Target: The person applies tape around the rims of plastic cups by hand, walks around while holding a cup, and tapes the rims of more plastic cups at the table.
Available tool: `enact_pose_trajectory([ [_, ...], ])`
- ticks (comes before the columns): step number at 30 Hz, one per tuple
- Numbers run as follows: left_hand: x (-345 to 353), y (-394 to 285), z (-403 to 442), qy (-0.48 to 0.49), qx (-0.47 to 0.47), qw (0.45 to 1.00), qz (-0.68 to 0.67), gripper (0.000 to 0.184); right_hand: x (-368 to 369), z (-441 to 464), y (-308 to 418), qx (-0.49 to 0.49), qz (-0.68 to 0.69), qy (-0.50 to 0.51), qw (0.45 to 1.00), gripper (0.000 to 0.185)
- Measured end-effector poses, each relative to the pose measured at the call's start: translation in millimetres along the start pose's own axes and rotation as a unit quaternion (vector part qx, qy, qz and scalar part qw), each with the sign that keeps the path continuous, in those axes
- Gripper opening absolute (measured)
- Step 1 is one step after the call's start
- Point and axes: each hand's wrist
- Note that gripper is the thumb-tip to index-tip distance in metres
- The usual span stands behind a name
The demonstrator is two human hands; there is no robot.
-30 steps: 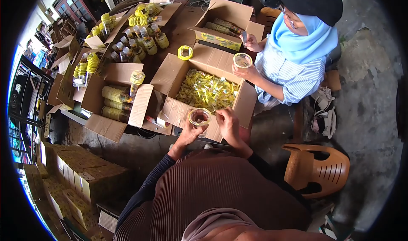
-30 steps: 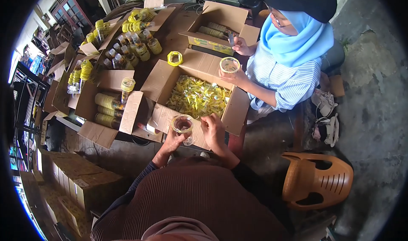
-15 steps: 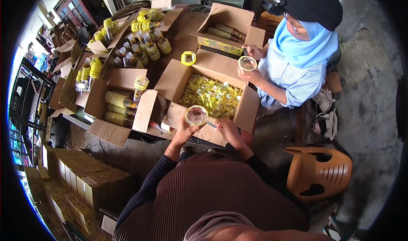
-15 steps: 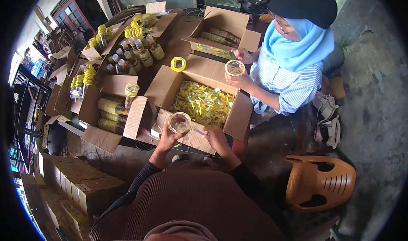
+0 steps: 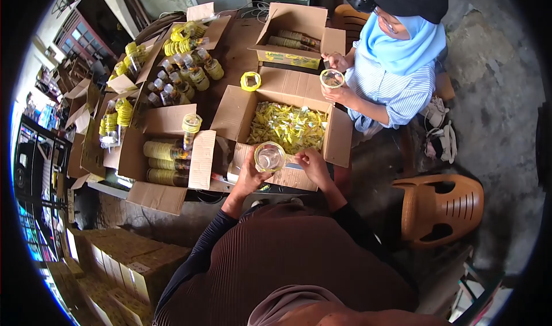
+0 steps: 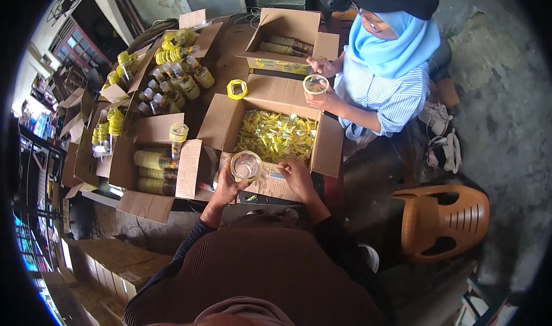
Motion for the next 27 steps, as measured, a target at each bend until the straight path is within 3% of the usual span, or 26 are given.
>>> enact_pose_trajectory([
  [2, -5.5, -5.6, 4.8, 0.020, 0.009, 1.000, 0.014, 0.071, -7.6, 2.2, 26.7, 0.083, 0.188, 0.049, 0.977, 0.015],
  [3, -7.5, -5.6, 5.9, 0.025, 0.018, 0.999, 0.039, 0.072, -8.5, 0.1, 36.1, 0.060, 0.230, 0.042, 0.970, 0.011],
  [8, -8.5, -6.1, 16.8, 0.071, 0.119, 0.986, 0.093, 0.068, -26.4, -13.0, 83.6, 0.075, 0.296, 0.044, 0.951, 0.011],
  [10, -8.4, -6.7, 20.4, 0.103, 0.101, 0.987, 0.074, 0.067, -23.0, -19.0, 78.8, 0.074, 0.339, 0.031, 0.937, 0.013],
  [13, -4.3, -0.8, 25.9, 0.152, 0.042, 0.987, -0.007, 0.067, -29.7, -31.7, 76.2, 0.105, 0.336, 0.006, 0.936, 0.015],
  [15, 0.7, 6.0, 33.3, 0.204, -0.006, 0.966, -0.161, 0.063, -39.6, -39.2, 80.4, 0.138, 0.308, 0.003, 0.941, 0.016],
  [18, 2.5, 1.0, 38.6, 0.263, -0.082, 0.932, -0.233, 0.056, -43.0, -52.8, 89.5, 0.157, 0.316, -0.031, 0.935, 0.015],
  [23, 5.2, 8.9, 39.6, 0.311, -0.131, 0.905, -0.258, 0.055, -33.7, -65.6, 86.0, 0.137, 0.306, -0.081, 0.939, 0.012],
  [24, 5.4, 8.8, 38.3, 0.313, -0.132, 0.905, -0.258, 0.055, -32.2, -66.5, 82.9, 0.157, 0.273, -0.134, 0.940, 0.013],
  [26, 7.4, -0.7, 37.3, 0.362, -0.156, 0.843, -0.364, 0.052, -32.8, -66.5, 78.1, 0.175, 0.238, -0.184, 0.937, 0.013],
  [27, 8.0, -7.1, 37.4, 0.389, -0.157, 0.853, -0.309, 0.050, -36.7, -66.7, 74.8, 0.186, 0.228, -0.200, 0.935, 0.013],
])
Point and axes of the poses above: each hand's wrist, its own z-axis towards the middle knuckle, its own x-axis out of the palm, y = z × x, and after that the axes turned 8 degrees about x, right-handed
